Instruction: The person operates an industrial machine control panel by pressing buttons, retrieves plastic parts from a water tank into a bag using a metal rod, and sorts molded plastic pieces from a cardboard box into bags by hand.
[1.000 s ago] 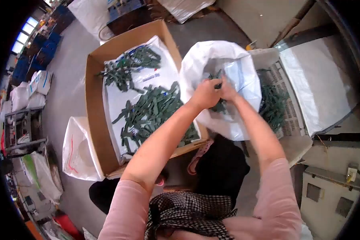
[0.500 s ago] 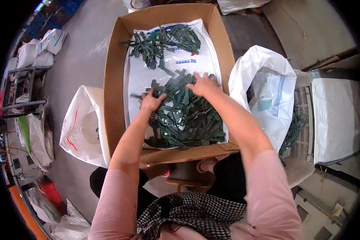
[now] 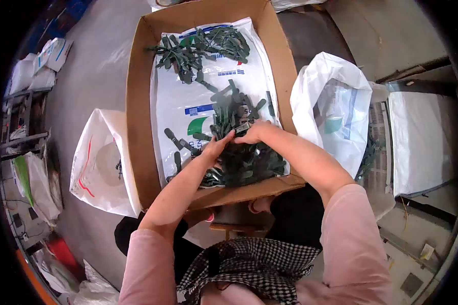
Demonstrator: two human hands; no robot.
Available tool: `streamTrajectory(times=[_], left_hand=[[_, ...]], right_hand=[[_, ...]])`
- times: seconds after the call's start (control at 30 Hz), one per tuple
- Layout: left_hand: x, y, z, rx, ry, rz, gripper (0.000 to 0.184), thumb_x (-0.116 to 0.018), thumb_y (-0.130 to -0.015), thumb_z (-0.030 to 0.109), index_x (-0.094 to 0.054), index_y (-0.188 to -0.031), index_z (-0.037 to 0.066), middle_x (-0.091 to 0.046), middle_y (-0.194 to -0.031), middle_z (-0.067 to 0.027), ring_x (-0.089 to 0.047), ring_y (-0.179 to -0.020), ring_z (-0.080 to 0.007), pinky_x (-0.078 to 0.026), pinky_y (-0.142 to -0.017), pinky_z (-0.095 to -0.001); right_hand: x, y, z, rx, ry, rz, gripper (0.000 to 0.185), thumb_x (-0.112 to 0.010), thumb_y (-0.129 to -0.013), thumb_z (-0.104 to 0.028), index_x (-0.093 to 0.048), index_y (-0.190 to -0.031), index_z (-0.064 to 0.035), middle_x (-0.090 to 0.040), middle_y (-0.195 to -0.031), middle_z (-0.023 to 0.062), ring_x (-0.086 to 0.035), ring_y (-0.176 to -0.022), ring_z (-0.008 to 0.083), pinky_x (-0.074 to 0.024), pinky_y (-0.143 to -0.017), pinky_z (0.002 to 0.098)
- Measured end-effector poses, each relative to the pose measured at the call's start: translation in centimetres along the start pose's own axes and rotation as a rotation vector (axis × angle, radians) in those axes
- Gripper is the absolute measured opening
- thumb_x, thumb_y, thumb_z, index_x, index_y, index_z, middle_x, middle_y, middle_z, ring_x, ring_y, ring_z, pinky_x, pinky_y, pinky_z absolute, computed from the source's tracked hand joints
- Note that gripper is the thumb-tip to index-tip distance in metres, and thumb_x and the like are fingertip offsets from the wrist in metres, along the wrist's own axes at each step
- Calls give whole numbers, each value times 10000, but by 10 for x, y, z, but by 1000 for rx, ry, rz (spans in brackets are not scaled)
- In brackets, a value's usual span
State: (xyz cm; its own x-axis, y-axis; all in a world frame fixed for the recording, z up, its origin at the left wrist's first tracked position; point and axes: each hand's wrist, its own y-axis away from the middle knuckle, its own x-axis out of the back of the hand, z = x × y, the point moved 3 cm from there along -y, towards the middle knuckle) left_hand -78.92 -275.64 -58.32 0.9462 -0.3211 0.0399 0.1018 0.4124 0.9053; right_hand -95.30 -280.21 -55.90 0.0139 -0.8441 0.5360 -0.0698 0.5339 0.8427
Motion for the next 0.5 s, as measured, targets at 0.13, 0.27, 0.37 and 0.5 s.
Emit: streamTrajectory(times=[0.13,0.27,0.37,0.5], left_hand=[[-7,11,1,50,-206,-19,1113,-601,-611,712,-137,-1395,72,-377,-1319,-181,-437,-1115,-407,-404,-822,-576],[-17,0,6,-34,46,-196,1027,-622,-630,678,-247,-1362,64,-371,-1334,-158,-402,-1174,-349,-342,-895,-549],[-24,-4,10,-17,33,-188,876,-561,-694,674,-350,-1333,114,-372,-1352,-96,-360,-1220,-295,-299,-938,-547],[-26,0,14,137,85,-344,851,-553,-686,696,-404,-1304,130,-419,-1315,-93,-406,-1182,-271,-348,-916,-494]], right_hand=[[-15,12,-4,15,45,-59,948,-428,-637,-795,-378,-1333,-153,-321,-1372,173,-240,-1291,346,-260,-1002,521],[-34,11,21,-57,-76,139,1015,-457,-622,-796,-284,-1378,-142,-182,-1422,144,-188,-1278,414,-231,-989,585],[-14,33,21,-96,-341,49,1052,-442,-605,-815,-233,-1395,-152,-185,-1429,144,-142,-1299,410,-165,-1016,531],[-15,22,28,-99,-429,112,1026,-482,-611,-779,-254,-1388,-149,-172,-1444,137,-100,-1315,396,-142,-1024,550]])
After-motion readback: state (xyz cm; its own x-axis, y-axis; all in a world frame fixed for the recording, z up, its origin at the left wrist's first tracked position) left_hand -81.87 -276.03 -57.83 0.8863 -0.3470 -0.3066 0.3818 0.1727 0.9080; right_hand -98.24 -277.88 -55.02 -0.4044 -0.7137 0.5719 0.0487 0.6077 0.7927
